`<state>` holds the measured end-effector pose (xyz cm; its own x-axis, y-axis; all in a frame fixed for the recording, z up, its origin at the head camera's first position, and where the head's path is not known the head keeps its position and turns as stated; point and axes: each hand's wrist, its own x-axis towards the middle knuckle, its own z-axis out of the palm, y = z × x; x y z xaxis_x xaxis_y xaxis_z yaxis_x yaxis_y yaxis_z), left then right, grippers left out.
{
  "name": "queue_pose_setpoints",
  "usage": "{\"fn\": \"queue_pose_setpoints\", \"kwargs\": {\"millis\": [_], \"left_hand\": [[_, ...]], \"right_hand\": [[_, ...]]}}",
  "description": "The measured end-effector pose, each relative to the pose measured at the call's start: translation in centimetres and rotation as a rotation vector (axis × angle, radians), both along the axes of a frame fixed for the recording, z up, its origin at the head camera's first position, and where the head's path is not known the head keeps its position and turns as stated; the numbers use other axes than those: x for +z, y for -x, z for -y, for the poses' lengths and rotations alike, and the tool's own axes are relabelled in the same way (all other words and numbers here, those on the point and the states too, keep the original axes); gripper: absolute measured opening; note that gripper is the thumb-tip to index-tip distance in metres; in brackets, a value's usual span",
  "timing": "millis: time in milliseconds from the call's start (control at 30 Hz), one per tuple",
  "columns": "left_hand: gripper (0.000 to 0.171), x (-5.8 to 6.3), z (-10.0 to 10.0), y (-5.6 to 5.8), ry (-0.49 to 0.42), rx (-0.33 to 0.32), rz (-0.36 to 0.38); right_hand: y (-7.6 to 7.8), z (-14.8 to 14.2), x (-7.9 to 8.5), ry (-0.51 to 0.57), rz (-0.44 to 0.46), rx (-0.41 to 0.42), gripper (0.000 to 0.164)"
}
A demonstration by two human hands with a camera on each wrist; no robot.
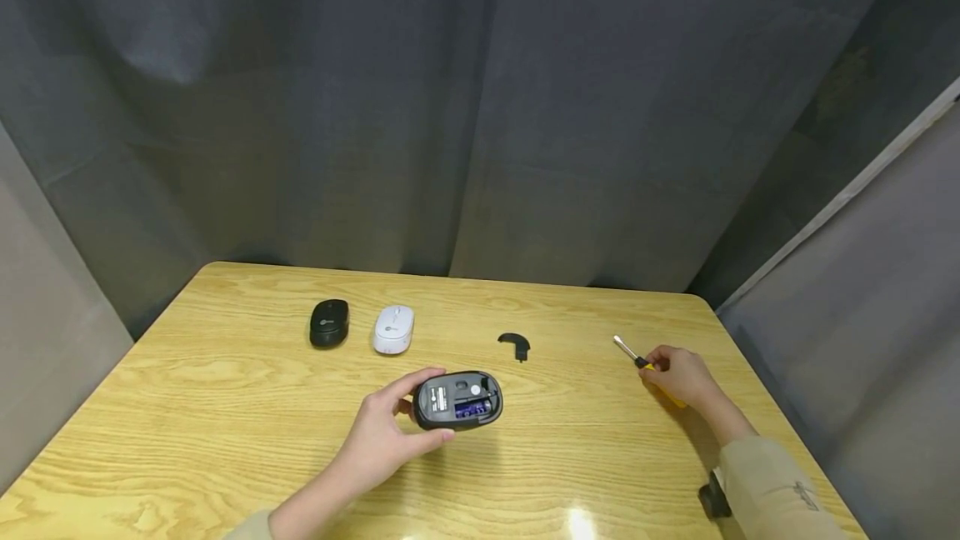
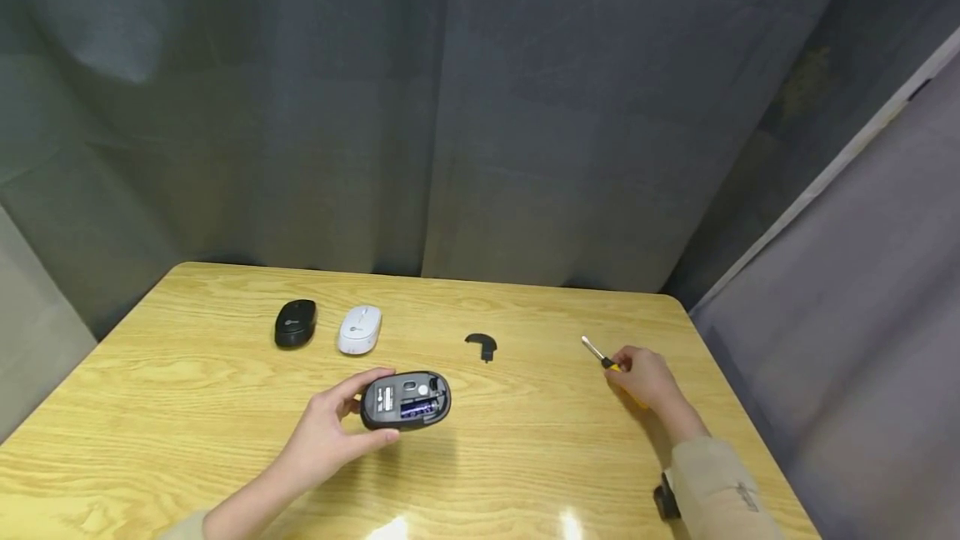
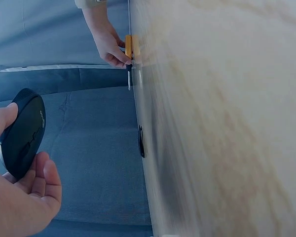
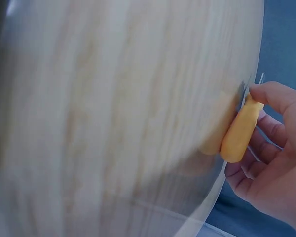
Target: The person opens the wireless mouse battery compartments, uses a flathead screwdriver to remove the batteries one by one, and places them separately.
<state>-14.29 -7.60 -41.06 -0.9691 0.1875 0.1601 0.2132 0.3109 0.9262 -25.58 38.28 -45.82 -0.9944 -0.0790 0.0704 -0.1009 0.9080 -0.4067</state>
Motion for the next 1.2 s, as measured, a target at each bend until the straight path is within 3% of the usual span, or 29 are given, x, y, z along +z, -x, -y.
{"fn": "queue_pose_setpoints", "kwargs": {"millis": [400, 967, 1200], "left_hand": [[0.066, 0.2, 0.1, 0.0, 0.0, 0.003, 0.017], [0.066, 0.0, 0.0, 0.0, 0.005, 0.009, 0.006], [0.066, 0.0, -0.1, 0.1, 0.004, 0.012, 0.003]], "right_hand": [[-0.7, 0.8, 1.1, 0.024, -0.03, 0.006, 0.017], [-1.7, 2.7, 5.4, 0.042, -0.195, 0.068, 0.018], [-2.5, 4.3, 7.0, 0.074, -0.215, 0.081, 0.022]]}}
